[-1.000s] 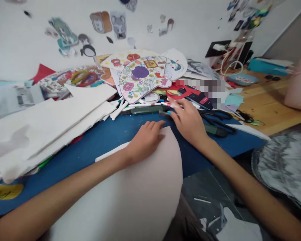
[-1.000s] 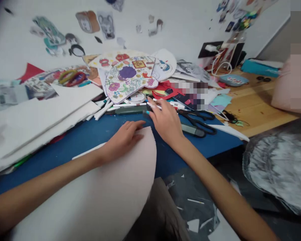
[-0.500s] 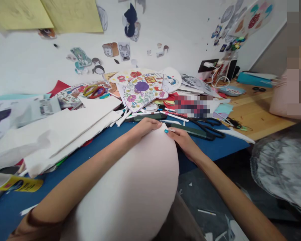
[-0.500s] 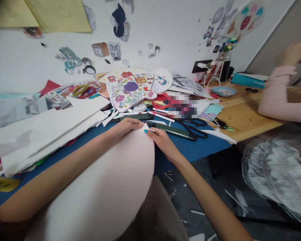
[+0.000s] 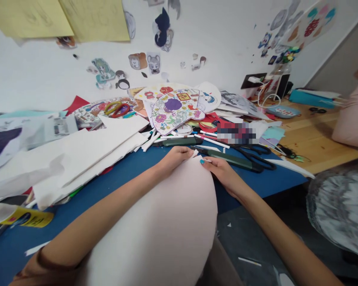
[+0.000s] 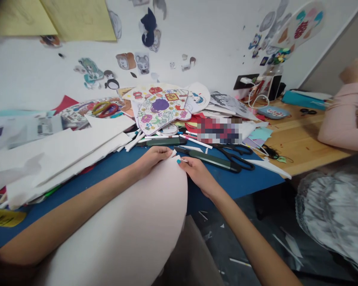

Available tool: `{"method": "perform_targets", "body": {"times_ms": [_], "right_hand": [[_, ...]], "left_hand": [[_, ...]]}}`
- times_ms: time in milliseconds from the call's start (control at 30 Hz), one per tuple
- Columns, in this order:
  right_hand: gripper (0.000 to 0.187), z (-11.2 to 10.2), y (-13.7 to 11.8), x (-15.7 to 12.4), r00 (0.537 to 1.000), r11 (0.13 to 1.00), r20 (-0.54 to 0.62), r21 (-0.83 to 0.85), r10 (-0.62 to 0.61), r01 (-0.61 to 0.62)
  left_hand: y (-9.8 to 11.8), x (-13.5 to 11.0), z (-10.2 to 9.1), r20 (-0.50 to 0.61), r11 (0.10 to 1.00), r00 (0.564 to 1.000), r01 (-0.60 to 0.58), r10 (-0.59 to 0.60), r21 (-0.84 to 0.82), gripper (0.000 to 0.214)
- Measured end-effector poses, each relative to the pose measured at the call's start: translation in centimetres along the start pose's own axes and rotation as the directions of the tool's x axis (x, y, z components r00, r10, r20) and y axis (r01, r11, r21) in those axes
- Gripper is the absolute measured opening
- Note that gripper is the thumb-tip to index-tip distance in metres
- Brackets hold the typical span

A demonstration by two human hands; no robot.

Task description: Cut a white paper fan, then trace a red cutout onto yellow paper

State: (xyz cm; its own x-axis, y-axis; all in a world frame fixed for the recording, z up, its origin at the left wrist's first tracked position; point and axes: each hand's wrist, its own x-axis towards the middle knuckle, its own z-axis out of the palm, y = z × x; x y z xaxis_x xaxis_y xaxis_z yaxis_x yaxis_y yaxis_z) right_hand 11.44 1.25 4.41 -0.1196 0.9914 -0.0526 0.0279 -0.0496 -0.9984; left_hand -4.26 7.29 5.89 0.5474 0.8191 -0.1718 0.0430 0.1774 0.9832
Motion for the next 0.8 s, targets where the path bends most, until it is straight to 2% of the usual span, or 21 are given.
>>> {"method": "perform_targets", "body": {"times_ms": [200,333,400,433,500,567,600,667,733,800], "right_hand": [[0.040,0.0,0.1,-0.2,1.000,1.000,-0.015,-0.003,0.005,-0.005],[0.039,-0.1,0.0,-0.4,1.000,1.000,-0.020,0.009,0.009,-0.009],[0.038,-0.1,-0.1,-0.4,1.000,1.000,-0.019,0.015,0.008,-0.008],[0.037,-0.1,-0.1,-0.3,1.000,1.000,-0.019,0.017,0.007,-0.007],[0.035,0.0,-0.1,-0.3,1.000,1.000,-0.022,0.021,0.005,-0.004],[0.036,0.0,-0.1,-0.3,1.000,1.000,-0.026,0.025,0.001,-0.001],[0.037,0.0,-0.1,-0.3,1.000,1.000,-0.028,0.026,-0.001,0.001],[0.039,0.1,-0.1,-0.3,1.000,1.000,-0.029,0.025,-0.004,0.005],[0.041,0.1,-0.1,-0.3,0.999,1.000,-0.031,0.021,-0.010,0.011],[0.041,0.2,-0.1,-0.3,0.999,1.000,-0.035,0.014,-0.017,0.018]], "left_hand": [[0.0,0.9,-2.4,-0.187,0.989,0.971,-0.148,0.148,0.012,0.014],[0.3,1.0,-3.8,-0.149,0.983,0.980,-0.106,0.129,0.153,0.006],[0.5,0.8,-3.9,-0.097,0.954,0.987,-0.099,0.130,0.282,0.015],[0.7,0.7,-3.8,-0.075,0.918,0.985,-0.113,0.152,0.380,0.024],[1.1,0.4,-3.8,-0.048,0.786,0.974,-0.150,0.223,0.600,0.034],[1.6,0.2,-3.8,-0.018,0.647,0.961,-0.172,0.277,0.742,0.026],[1.9,0.0,-3.8,0.006,0.636,0.967,-0.172,0.255,0.752,0.024],[2.3,-0.3,-3.7,0.104,0.705,0.985,-0.173,0.140,0.688,0.030],[2.6,-0.6,-3.6,0.201,0.797,0.979,-0.151,0.037,0.584,0.033],[2.6,-0.9,-3.4,0.212,0.849,0.977,-0.119,0.008,0.515,0.031]]}}
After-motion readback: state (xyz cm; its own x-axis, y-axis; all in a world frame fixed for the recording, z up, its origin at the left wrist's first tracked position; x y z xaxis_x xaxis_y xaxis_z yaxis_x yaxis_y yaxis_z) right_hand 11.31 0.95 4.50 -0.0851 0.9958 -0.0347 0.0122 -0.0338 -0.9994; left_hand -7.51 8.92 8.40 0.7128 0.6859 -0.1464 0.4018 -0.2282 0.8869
